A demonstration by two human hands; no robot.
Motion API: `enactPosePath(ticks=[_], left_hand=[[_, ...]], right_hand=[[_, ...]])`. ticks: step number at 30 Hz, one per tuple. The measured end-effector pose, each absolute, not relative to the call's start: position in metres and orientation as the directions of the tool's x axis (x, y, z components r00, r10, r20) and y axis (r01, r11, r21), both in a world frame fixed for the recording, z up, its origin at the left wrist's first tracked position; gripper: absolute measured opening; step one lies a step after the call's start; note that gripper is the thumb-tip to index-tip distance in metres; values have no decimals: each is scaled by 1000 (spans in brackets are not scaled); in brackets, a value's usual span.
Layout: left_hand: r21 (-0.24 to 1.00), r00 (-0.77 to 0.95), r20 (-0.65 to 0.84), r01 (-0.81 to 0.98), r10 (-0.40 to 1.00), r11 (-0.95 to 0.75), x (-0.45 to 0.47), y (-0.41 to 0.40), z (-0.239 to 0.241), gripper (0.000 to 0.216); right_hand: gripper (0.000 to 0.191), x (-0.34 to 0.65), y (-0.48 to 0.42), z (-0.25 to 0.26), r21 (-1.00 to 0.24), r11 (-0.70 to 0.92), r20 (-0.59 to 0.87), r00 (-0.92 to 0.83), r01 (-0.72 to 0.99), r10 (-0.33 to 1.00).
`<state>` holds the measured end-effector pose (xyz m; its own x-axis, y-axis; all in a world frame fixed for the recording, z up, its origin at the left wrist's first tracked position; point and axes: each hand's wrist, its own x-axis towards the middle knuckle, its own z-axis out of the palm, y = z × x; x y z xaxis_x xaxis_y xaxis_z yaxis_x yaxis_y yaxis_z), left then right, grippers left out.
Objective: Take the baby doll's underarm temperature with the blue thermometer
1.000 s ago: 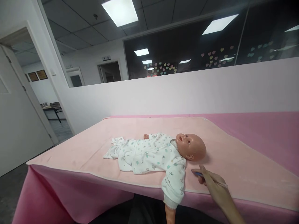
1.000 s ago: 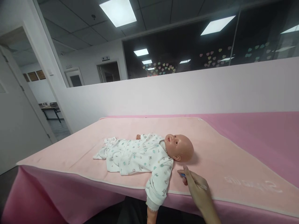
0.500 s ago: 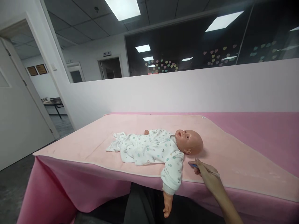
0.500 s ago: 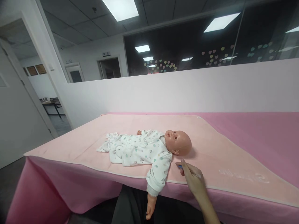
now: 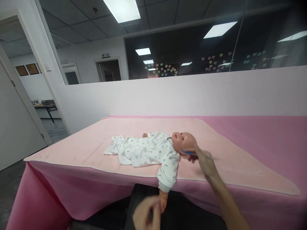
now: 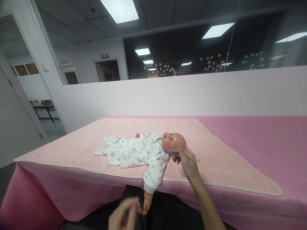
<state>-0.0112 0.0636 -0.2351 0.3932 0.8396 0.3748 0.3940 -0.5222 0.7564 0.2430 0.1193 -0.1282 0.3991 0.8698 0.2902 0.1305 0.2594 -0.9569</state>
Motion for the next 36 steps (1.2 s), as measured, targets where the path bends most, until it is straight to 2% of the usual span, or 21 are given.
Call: enactPosePath(ticks=[1, 2, 3, 5, 6, 9, 11, 13, 17, 21, 23, 26, 29, 33, 36], left_hand=[[746, 277, 481, 369, 832, -554, -6, 82, -218, 30], [699, 18, 674, 306, 738, -646, 2, 101, -198, 28], [621, -133, 781, 266, 610, -737, 11, 122, -177, 24], [426, -92, 904, 270, 417, -863, 33, 164, -142, 18], [374, -12, 920, 325, 391, -869, 42, 184, -130, 16], [324, 128, 873, 568, 470, -757, 59, 231, -126, 15], [249, 257, 828, 627, 498, -738, 59, 246, -143, 17], [212, 303, 813, 641, 497, -738, 53, 249, -160, 19], [250, 177, 839, 713, 514, -655, 42, 237, -171, 14], [327, 65, 832, 744, 551, -582, 41, 229, -164, 8], [346, 58, 818, 746, 572, -570, 41, 228, -163, 10], [334, 67, 806, 769, 588, -545, 42, 229, -165, 11], [283, 101, 801, 805, 591, -521, 42, 230, -168, 8], [265, 112, 793, 821, 598, -506, 43, 231, -169, 8], [274, 110, 790, 816, 603, -509, 44, 231, -170, 8]], right_hand=[[53, 241, 123, -105, -940, 329, 336, 410, 91, 848], [53, 236, 129, -82, -907, 422, 390, 427, 22, 816], [55, 228, 136, -60, -858, 510, 444, 415, -58, 794], [60, 204, 153, -24, -805, 579, 540, 245, -129, 806], [61, 189, 162, -11, -807, 578, 565, 125, -123, 815], [57, 155, 181, 13, -834, 551, 547, -143, -10, 825], [50, 149, 184, 22, -833, 552, 536, -203, 32, 820], [44, 153, 183, 27, -809, 584, 561, -211, 62, 800], [53, 161, 179, 17, -724, 654, 637, -152, 219, 756], [53, 164, 180, 16, -704, 635, 578, -262, 318, 773], [49, 166, 181, 23, -703, 649, 576, -303, 291, 759], [48, 161, 181, 23, -666, 706, 652, -272, 242, 708], [56, 152, 179, 10, -610, 734, 686, -264, 299, 678], [54, 156, 174, -1, -580, 757, 707, -274, 302, 652], [55, 162, 165, -21, -406, 814, 798, -273, 416, 537]])
